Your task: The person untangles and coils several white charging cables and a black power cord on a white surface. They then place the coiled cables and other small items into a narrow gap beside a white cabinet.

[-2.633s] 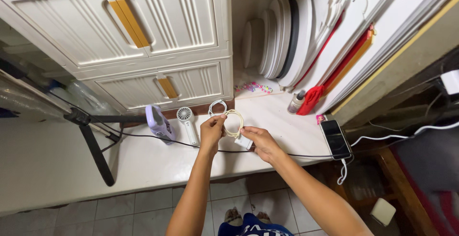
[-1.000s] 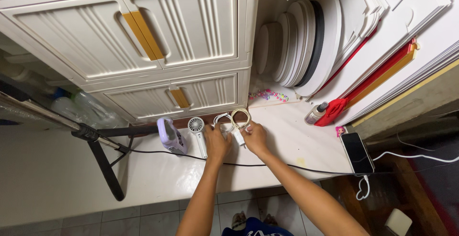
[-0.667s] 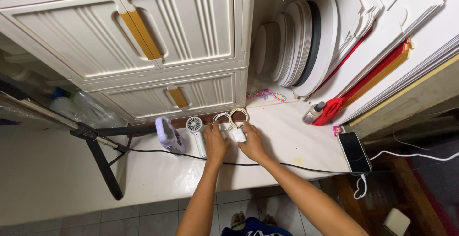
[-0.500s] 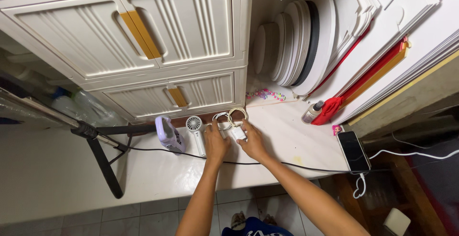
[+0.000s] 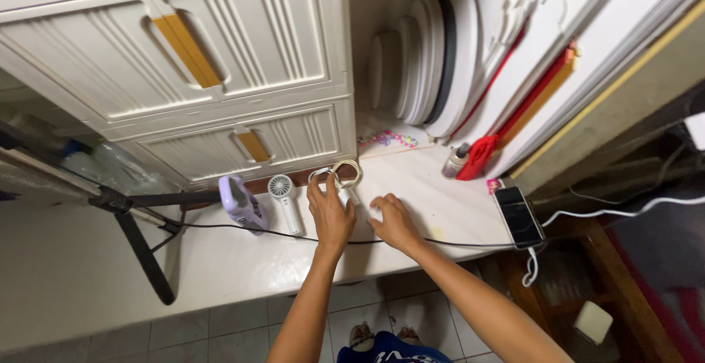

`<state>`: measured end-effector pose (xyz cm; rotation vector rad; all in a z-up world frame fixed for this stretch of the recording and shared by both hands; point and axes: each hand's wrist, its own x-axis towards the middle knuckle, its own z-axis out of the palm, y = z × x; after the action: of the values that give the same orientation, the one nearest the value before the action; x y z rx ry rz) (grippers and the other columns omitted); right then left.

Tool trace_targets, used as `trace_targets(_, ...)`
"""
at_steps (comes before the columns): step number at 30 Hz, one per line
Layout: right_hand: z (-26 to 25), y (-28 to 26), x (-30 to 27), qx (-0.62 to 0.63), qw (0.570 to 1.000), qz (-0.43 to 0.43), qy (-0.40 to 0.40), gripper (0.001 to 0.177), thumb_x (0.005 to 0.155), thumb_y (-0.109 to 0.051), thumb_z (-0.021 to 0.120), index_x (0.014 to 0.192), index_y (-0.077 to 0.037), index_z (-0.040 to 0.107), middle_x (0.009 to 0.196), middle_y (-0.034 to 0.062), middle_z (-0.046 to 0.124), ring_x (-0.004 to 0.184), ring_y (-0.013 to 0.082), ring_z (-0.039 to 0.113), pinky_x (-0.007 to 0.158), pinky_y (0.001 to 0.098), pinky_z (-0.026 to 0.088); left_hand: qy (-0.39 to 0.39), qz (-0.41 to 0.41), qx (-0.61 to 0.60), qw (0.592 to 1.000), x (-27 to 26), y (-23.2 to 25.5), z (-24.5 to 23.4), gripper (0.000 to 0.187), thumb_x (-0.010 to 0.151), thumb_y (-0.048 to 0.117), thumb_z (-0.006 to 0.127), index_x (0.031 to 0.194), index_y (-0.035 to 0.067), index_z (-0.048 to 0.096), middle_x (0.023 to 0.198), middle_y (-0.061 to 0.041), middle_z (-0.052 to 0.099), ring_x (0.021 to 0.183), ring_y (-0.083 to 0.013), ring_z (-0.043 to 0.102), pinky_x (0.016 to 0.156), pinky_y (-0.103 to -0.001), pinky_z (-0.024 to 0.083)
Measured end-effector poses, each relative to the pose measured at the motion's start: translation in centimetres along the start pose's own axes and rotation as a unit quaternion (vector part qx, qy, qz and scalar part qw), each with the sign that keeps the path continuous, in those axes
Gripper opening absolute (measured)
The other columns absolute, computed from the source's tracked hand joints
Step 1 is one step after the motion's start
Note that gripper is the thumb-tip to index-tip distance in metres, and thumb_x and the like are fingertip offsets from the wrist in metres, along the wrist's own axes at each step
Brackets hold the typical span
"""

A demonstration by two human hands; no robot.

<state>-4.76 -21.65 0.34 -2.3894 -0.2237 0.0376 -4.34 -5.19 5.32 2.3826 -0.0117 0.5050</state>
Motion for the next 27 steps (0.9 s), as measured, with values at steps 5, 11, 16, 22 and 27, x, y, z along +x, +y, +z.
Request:
trace_targets(5, -3.2, 0.4, -2.9, -0.070, 0.993, -0.056, -0.080, 0.016, 0.077, -0.014, 0.079, 0.088, -0.007, 0.070, 0.102, 0.0127, 0.064, 0.102, 0.0347, 0.061, 0.092, 0.0453, 0.050, -0.012, 0.014, -0.029, 0.999, -1.2, 2.1, 0.6, 0.068, 0.076, -0.004, 0.070, 0.139, 0.002, 0.048, 0.145, -0.031, 0.038, 0.135, -0.0496, 0.037, 0.107, -0.058, 0.037)
trace_targets(11, -4.5, 1.3, -5.6, -0.084, 0.990, -0.089, -0.071, 0.007, 0.082, -0.007, 0.072, 0.084, -0.006, 0.065, 0.099, 0.0131, 0.064, 0.100, 0.0356, 0.061, 0.087, 0.0484, 0.049, -0.054, 0.028, -0.025, 0.998, -3.5, 3.2, 1.1, 0.059, 0.076, -0.009, 0.059, 0.134, 0.002, 0.056, 0.135, -0.028, 0.051, 0.125, -0.0453, 0.049, 0.104, -0.053, 0.043)
trace_targets(16, -5.8, 1.4, -6.3, -0.070, 0.991, -0.112, -0.011, 0.008, 0.090, -0.007, 0.067, 0.090, -0.005, 0.059, 0.092, 0.0148, 0.065, 0.093, 0.0387, 0.062, 0.080, 0.0522, 0.048, -0.185, 0.052, -0.028, 0.981, -4.7, 3.8, 0.1, 0.026, 0.089, 0.016, 0.072, 0.110, 0.002, 0.068, 0.097, -0.022, 0.070, 0.097, -0.0396, 0.066, 0.088, -0.053, 0.048)
trace_targets(22, -9.4, 1.0, -6.8, -0.027, 0.997, -0.076, 0.001, 0.010, 0.090, -0.013, 0.068, 0.093, -0.005, 0.063, 0.087, 0.0140, 0.068, 0.085, 0.0371, 0.066, 0.078, 0.0479, 0.052, -0.256, 0.075, -0.040, 0.963, -5.0, 2.7, -1.1, 0.019, 0.087, 0.021, 0.074, 0.094, 0.002, 0.076, 0.080, -0.020, 0.071, 0.076, -0.0379, 0.069, 0.072, -0.047, 0.055)
trace_targets(27, -12.6, 2.3, -7.6, -0.083, 0.989, -0.112, 0.055, 0.009, 0.089, -0.012, 0.069, 0.096, -0.006, 0.068, 0.088, 0.0135, 0.069, 0.087, 0.0357, 0.066, 0.080, 0.0476, 0.051, -0.207, 0.041, -0.079, 0.974, -4.1, 2.3, -3.7, 0.018, 0.092, 0.018, 0.070, 0.094, 0.000, 0.075, 0.085, -0.020, 0.072, 0.074, -0.0332, 0.070, 0.070, -0.042, 0.055)
